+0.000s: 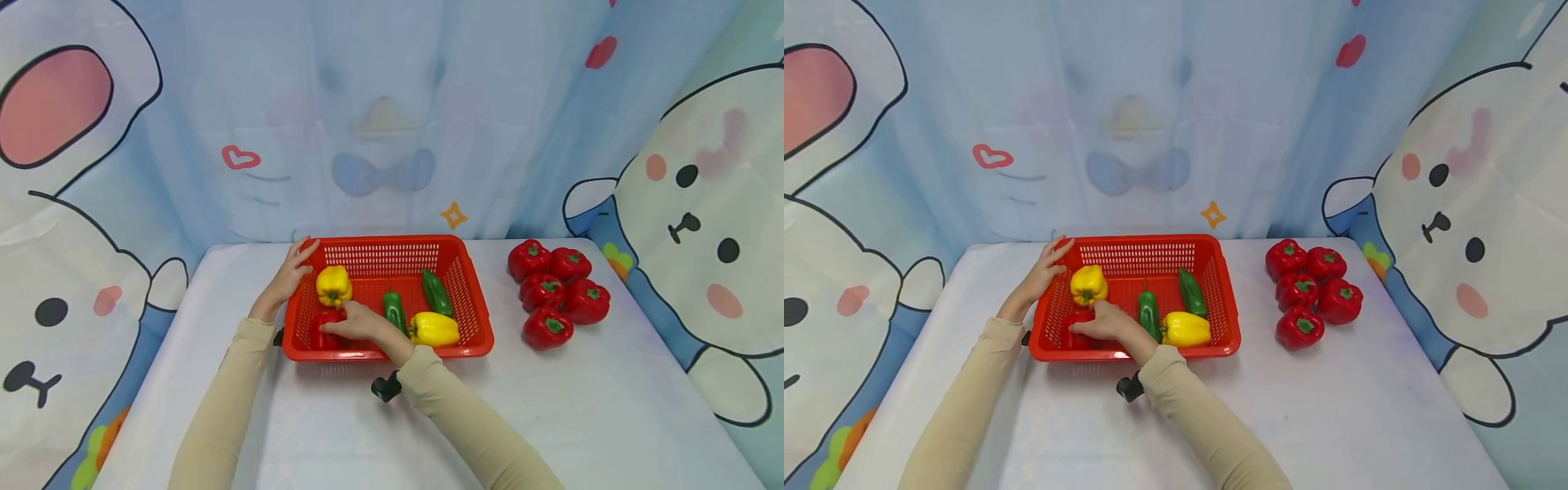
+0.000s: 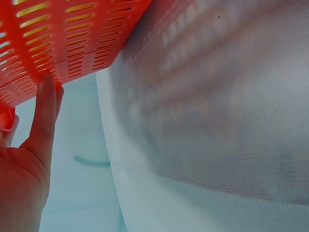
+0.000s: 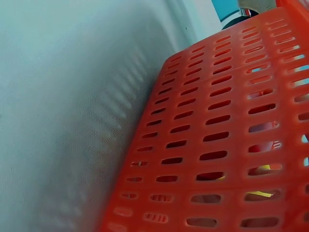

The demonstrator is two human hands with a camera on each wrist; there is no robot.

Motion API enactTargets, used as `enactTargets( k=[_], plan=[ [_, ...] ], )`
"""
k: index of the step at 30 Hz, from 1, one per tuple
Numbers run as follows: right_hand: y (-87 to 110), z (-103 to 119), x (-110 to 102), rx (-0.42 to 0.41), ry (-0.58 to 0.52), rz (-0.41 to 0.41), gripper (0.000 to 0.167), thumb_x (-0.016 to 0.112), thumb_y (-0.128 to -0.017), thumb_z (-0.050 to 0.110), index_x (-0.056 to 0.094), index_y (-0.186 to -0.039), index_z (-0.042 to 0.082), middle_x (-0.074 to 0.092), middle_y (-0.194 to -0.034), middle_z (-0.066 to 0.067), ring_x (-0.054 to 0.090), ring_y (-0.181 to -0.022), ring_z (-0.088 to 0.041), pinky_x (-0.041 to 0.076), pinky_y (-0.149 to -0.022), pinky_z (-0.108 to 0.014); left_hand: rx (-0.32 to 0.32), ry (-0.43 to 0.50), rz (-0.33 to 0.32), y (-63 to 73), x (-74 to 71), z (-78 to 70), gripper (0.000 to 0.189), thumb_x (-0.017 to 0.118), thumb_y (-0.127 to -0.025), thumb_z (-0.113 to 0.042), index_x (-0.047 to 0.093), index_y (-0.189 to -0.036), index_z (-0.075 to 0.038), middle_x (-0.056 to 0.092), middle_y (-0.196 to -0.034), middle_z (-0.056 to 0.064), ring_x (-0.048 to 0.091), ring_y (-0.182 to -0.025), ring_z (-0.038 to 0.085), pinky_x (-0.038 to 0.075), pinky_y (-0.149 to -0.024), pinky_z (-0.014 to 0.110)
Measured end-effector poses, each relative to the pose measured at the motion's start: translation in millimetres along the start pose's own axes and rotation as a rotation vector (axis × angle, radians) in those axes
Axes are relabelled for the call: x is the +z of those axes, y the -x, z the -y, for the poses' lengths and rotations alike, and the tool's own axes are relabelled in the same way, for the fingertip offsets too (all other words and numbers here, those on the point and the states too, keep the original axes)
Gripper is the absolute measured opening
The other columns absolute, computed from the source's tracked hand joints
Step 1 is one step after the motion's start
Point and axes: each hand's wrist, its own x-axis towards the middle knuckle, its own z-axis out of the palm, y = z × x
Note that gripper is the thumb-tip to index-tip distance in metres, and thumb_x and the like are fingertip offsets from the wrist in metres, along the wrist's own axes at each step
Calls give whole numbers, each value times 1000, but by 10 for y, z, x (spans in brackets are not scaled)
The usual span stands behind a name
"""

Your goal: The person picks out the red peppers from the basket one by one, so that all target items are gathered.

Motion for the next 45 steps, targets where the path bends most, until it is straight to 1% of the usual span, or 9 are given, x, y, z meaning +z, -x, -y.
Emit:
enactTargets(
  k=[4,9,16,21,23,28,30,38,45],
  plan=[
    [0,-9,12,-3,10,6,67,70,-88,41,51,-137,0,57,-131,-15,52,-113,-28,45,-98,-48,-7,-4,0,3,1,27,60,37,-95,1,28,-154,0,4,-163,17,7,-146,40,14,-114,59],
    [8,-11,9,-17,7,6,66,71,-87,40,52,-136,1,58,-129,-15,52,-113,-28,46,-98,-47,-9,20,9,-24,3,41,58,36,-96,4,25,-152,5,1,-161,24,5,-145,45,11,-114,62],
    [4,-8,-13,-28,29,-24,67,74,-84,41,53,-135,3,61,-126,-12,54,-107,-25,48,-94,-46,7,-6,1,-16,4,37,58,38,-96,0,28,-154,1,4,-162,20,7,-146,42,13,-114,60],
    [4,-3,-19,-39,58,-50,70,75,-84,41,51,-138,3,60,-130,-13,55,-110,-26,48,-96,-47,-9,2,23,113,-37,-298,57,36,-95,4,26,-151,7,4,-160,26,8,-144,47,13,-114,61],
    [5,-4,-18,-43,72,-68,71,75,-84,41,51,-139,3,59,-131,-13,55,-111,-26,48,-96,-46,-14,6,25,118,-38,-318,57,36,-95,5,26,-151,8,3,-159,28,7,-144,48,12,-114,61],
    [3,-13,-23,-61,67,-130,72,76,-83,41,51,-139,4,60,-131,-12,56,-112,-26,49,-94,-46,-16,26,4,0,-8,18,58,37,-96,3,27,-153,3,2,-162,22,6,-146,43,11,-115,59],
    [1,-13,-28,-71,48,-153,73,77,-82,41,50,-139,5,59,-131,-12,55,-112,-26,50,-93,-46,-17,17,1,-8,-3,52,59,38,-95,2,27,-154,1,3,-162,20,8,-146,41,14,-115,57],
    [0,-4,-63,-133,16,-214,74,78,-81,39,48,-139,6,58,-132,-10,56,-112,-25,50,-92,-44,0,-5,-4,-30,-1,41,60,38,-95,-1,28,-154,-1,4,-163,17,10,-145,40,16,-115,57],
    [55,24,-77,-132,63,-253,75,78,-80,39,47,-140,6,57,-133,-9,52,-115,-25,48,-95,-46,13,-3,-8,-7,-9,-8,58,39,-96,2,29,-153,1,5,-162,19,7,-147,40,15,-115,57]
  ],
)
